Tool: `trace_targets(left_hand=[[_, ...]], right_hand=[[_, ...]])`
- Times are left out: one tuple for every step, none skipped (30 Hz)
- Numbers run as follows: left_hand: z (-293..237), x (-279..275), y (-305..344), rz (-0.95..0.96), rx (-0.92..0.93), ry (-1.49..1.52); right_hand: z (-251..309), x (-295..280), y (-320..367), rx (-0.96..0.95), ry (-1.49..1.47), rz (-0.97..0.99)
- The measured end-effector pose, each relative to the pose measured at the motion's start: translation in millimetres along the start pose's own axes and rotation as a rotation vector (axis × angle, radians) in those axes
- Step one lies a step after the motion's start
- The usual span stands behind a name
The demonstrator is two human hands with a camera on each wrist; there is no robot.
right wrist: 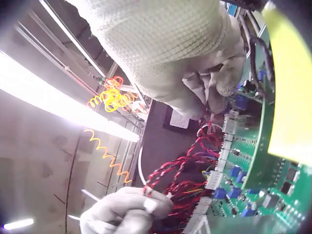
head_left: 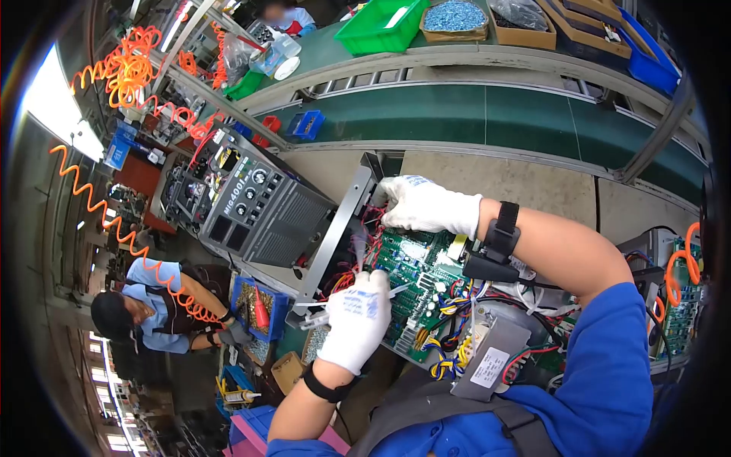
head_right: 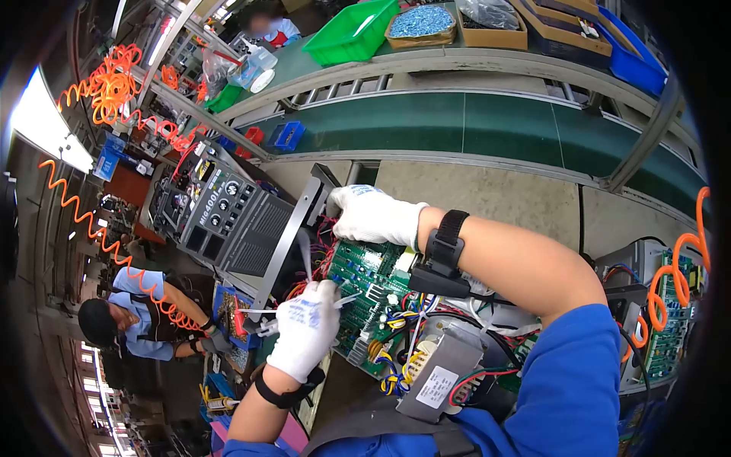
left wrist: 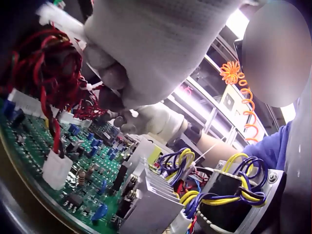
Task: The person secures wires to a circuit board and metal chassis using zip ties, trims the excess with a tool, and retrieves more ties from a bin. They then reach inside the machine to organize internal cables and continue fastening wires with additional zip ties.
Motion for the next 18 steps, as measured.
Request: trace_targets(left_hand=[[0, 7, -3, 0.083, 0.029, -0.095], [2, 13, -7, 0.164, 0.057, -0.190], [2, 12, -11, 0.162, 0.109, -0.211], [4, 13, -13, 0.158, 0.103, -0.209], [4, 14, -14, 0.144, 0.123, -0.215], [4, 14, -15, 0.131, 0.146, -0.221], [4, 12, -15, 0.110, 0.134, -0.209], [4, 14, -13, 0.110, 0.131, -0.206], [5, 17, -11, 0.109, 0.111, -0.221], [6, 18, -11, 0.106, 0.092, -0.237], [6, 18, -11, 0.103, 0.091, -0.237], [5, 18, -11, 0.118, 0.075, -0.230], [5, 19, -12, 0.134, 0.060, -0.223], [6, 20, -13, 0.133, 0.063, -0.223], [7, 21, -14, 0.116, 0.056, -0.206], [7, 22, -15, 0.099, 0.049, -0.189], [6, 22, -14, 0.097, 0.048, -0.187], [6, 21, -12, 0.067, 0.054, -0.178]], right_hand=[[3, 0, 1, -0.084, -0.003, 0.005], [7, -1, 2, -0.170, -0.005, 0.012], [10, 1, 2, -0.159, 0.108, 0.079], [13, 5, 5, -0.315, 0.312, 0.000], [15, 8, 7, -0.354, 0.415, 0.001], [17, 10, 8, -0.392, 0.518, 0.000], [17, 11, 6, -0.392, 0.520, 0.003], [15, 13, 3, -0.449, 0.561, 0.030], [14, 15, 1, -0.507, 0.601, 0.055], [15, 17, -3, -0.508, 0.604, 0.056], [18, 20, -8, -0.511, 0.651, 0.060], [20, 22, -11, -0.514, 0.697, 0.063], [24, 24, -13, -0.513, 0.699, 0.062], [29, 26, -15, -0.482, 0.696, 0.046], [30, 27, -15, -0.451, 0.695, 0.030], [29, 28, -15, -0.450, 0.698, 0.029], [27, 29, -17, -0.439, 0.644, 0.037], [27, 30, -19, -0.430, 0.592, 0.045]])
Point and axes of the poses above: each hand's wrist, its own y-axis away from the middle knuckle, its own x-axis out of the palm, z = x × y, the point moved 2 cm from there along -y, towards the middle knuckle, and after that the axes turned 3 degrees about z, right-handed, at the moved point
